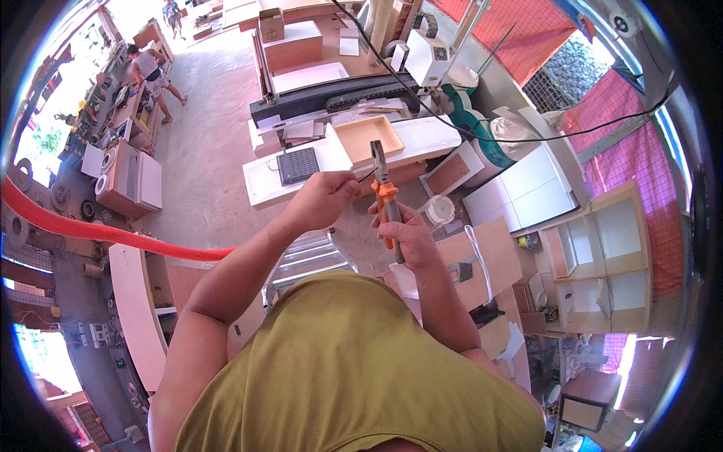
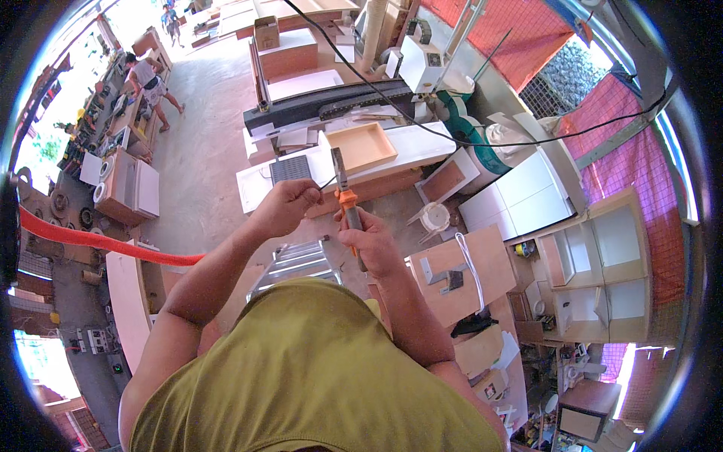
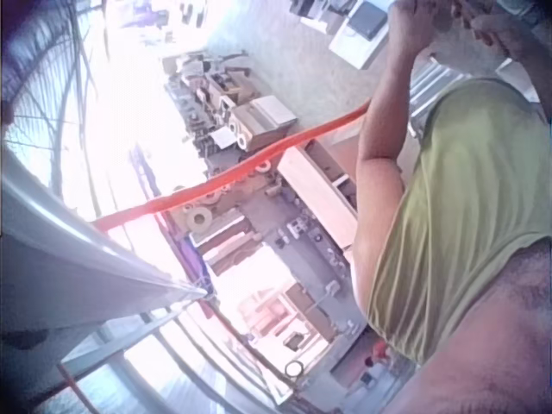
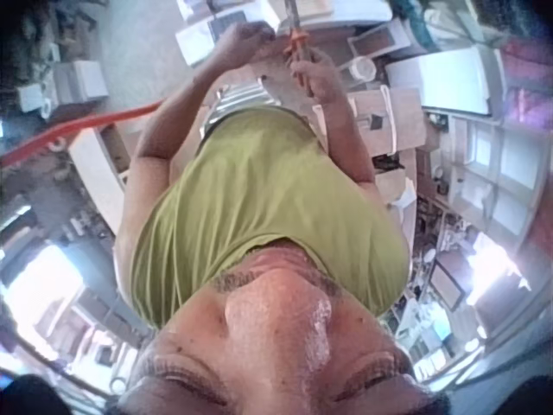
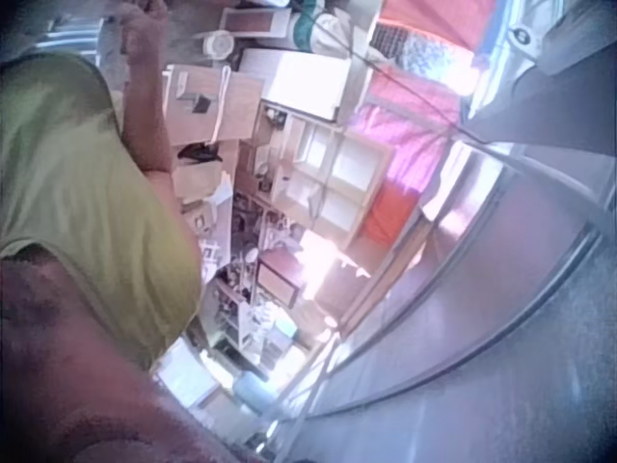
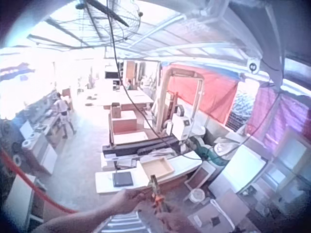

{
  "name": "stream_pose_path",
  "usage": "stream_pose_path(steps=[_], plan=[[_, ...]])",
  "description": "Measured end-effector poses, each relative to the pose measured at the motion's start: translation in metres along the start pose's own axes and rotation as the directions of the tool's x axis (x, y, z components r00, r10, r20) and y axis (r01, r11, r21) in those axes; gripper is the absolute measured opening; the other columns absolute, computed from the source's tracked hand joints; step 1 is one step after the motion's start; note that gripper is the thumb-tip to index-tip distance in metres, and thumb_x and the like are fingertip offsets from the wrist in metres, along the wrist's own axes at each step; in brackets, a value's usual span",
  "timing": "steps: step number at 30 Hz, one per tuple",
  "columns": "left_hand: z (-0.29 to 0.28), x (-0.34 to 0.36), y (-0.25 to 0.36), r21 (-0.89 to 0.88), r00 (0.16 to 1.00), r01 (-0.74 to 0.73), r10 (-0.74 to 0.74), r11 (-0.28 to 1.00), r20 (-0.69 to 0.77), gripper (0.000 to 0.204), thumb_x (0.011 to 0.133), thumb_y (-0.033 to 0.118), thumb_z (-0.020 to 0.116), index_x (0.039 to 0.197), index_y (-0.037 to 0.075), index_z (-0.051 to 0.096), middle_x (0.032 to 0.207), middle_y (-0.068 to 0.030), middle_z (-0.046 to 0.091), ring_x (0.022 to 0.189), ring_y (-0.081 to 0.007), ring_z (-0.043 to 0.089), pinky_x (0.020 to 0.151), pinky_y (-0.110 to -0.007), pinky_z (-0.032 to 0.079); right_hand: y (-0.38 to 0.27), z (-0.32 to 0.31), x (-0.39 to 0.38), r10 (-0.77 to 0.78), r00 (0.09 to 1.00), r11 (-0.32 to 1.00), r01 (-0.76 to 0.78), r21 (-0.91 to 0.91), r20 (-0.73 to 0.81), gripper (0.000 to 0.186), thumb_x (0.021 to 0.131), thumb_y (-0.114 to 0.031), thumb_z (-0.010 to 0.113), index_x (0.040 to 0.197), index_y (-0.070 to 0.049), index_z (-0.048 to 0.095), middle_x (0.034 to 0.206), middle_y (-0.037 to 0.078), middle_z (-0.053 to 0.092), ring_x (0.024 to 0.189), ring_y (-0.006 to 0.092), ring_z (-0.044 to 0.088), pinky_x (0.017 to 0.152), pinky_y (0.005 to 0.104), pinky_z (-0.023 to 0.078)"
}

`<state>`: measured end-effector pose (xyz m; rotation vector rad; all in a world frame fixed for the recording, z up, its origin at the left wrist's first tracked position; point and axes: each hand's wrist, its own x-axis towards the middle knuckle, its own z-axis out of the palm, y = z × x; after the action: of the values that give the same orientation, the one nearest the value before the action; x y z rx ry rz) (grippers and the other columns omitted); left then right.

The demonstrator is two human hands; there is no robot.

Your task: The person strips the insulation from a black wire using pliers, then secures the wire to a ceiling-mounted fixture and wraps the connection with black electrical tape.

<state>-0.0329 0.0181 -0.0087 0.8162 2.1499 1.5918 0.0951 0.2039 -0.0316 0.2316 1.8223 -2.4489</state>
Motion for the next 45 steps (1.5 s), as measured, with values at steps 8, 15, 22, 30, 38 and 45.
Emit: stream_pose_path(steps=[8,15,22,30,38,45], plan=[[-0.008,-0.005,0.029,0.296,0.998,-0.001,-0.015,0.955,0.054,0.023,0.100,0.012,0.056,0.105,-0.005,0.070,0.093,-0.0204,0.074,0.082,-0.0310,0.072,0.077,-0.040,0.055,0.002,0.000,-0.001,0.103,0.994,0.993,-0.105,0.046,0.029,0.023,0.080,-0.001,0.059,0.102,-0.004,0.064,0.122,0.009,0.062,0.102,0.0174,0.061,0.080,0.0339,0.055],[-0.009,-0.006,0.027,0.444,0.999,0.000,-0.020,0.896,0.040,0.021,0.097,0.015,0.059,0.102,-0.002,0.071,0.087,-0.0235,0.071,0.079,-0.0376,0.071,0.073,-0.044,0.054,-0.005,0.008,-0.005,0.151,0.988,0.974,-0.154,-0.165,-0.029,0.023,0.083,-0.002,0.058,0.104,-0.005,0.066,0.094,0.002,0.063,0.077,0.0107,0.058,0.068,0.0273,0.048],[-0.010,-0.007,0.020,0.428,0.999,-0.024,0.001,0.904,0.053,0.021,0.096,0.015,0.059,0.101,-0.001,0.072,0.087,-0.0228,0.071,0.080,-0.0378,0.071,0.074,-0.045,0.055,-0.002,0.009,-0.006,0.036,0.998,0.929,-0.053,-0.367,-0.052,0.019,0.084,-0.004,0.061,0.102,-0.005,0.065,0.081,-0.004,0.053,0.071,0.0052,0.046,0.065,0.0238,0.038],[-0.014,-0.006,0.018,0.500,0.997,-0.030,-0.010,0.866,0.078,0.022,0.095,0.017,0.058,0.095,0.001,0.071,0.085,-0.0216,0.071,0.080,-0.0400,0.070,0.075,-0.047,0.054,-0.004,0.012,-0.010,-0.033,0.996,0.869,-0.014,-0.494,-0.086,0.021,0.083,-0.007,0.063,0.104,-0.005,0.066,0.083,-0.005,0.054,0.077,0.0065,0.049,0.070,0.0243,0.041],[-0.013,-0.006,0.004,0.460,0.994,-0.053,0.004,0.886,0.106,0.021,0.093,0.015,0.054,0.092,0.001,0.070,0.083,-0.0264,0.068,0.080,-0.0451,0.067,0.076,-0.051,0.052,0.001,0.005,-0.008,-0.007,0.998,0.855,-0.024,-0.517,-0.058,0.011,0.081,-0.009,0.063,0.089,-0.002,0.062,0.078,-0.001,0.057,0.074,0.0103,0.052,0.068,0.0286,0.044],[0.000,-0.012,0.022,0.407,0.999,-0.024,0.013,0.913,0.029,0.021,0.089,0.018,0.067,0.090,-0.003,0.067,0.079,-0.0234,0.068,0.074,-0.0379,0.069,0.067,-0.045,0.052,0.010,0.012,-0.007,0.029,0.997,0.946,-0.051,-0.321,-0.074,0.013,0.076,-0.002,0.064,0.089,-0.003,0.063,0.078,-0.003,0.056,0.072,0.0068,0.049,0.065,0.0236,0.040]])
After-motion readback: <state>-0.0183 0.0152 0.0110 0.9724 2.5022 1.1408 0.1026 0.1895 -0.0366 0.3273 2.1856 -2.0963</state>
